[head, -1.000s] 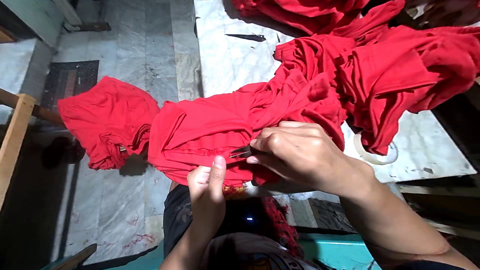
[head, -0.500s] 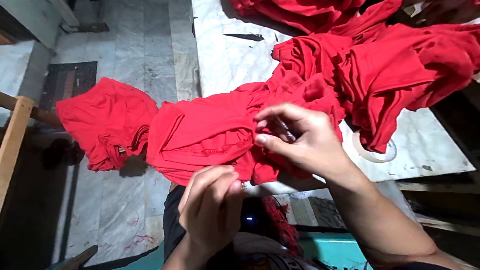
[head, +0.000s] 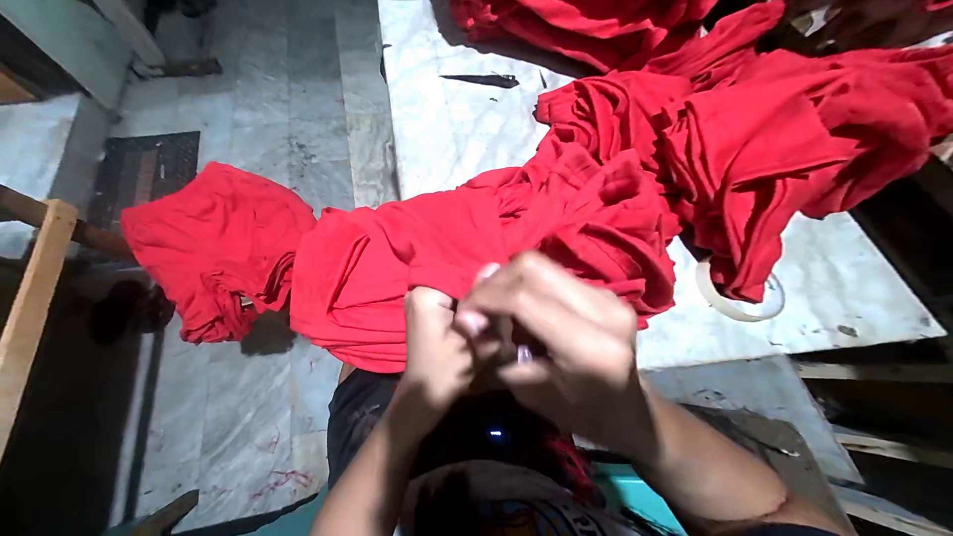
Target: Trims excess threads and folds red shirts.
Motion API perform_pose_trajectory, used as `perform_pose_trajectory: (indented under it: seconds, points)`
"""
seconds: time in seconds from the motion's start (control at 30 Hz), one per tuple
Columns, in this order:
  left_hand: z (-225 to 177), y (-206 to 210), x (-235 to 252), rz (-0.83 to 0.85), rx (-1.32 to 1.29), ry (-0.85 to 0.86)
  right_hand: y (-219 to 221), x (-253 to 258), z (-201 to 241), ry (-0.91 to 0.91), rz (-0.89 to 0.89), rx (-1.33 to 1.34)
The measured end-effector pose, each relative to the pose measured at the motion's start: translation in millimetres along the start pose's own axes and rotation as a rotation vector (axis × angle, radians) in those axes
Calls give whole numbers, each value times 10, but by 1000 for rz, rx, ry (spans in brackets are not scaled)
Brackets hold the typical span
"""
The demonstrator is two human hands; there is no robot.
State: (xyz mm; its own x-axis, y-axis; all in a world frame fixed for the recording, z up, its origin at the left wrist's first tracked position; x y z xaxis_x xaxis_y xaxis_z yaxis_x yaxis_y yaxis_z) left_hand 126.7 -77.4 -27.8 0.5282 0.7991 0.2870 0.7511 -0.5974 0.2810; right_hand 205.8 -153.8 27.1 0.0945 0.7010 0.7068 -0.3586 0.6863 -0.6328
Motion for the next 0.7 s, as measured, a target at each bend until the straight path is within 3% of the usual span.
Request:
perform_pose_trajectory:
  seconds: [0.07,0.17,0.33,0.7]
  points:
    - [27,-22,29,-79,-311,-203,-54,-127,100,43,-26,-17]
    - [118,-46,-7,-99,-626,-261,-105,-379,-49,208,-51,38]
    - [215,-47,-101,-102,-640,-264,-117,-675,-433,497,-76,33]
    - [251,18,-185,-128,-582,-289,-24,-646,-351,457,11,74]
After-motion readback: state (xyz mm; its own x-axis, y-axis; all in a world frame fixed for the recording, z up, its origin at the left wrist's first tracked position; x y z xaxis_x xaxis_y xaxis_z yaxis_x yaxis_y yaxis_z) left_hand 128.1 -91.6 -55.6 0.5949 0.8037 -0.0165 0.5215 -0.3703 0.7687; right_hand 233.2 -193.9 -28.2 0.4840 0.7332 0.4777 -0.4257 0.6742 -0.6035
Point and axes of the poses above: each hand's wrist, its own x-axis towards the middle knuckle, its own y-axis out of the palm, z = x × y, the point moved 5 cm from there along x, towards the middle knuckle, and after that the axes turned 10 degrees about -x, right-handed, at the moved point
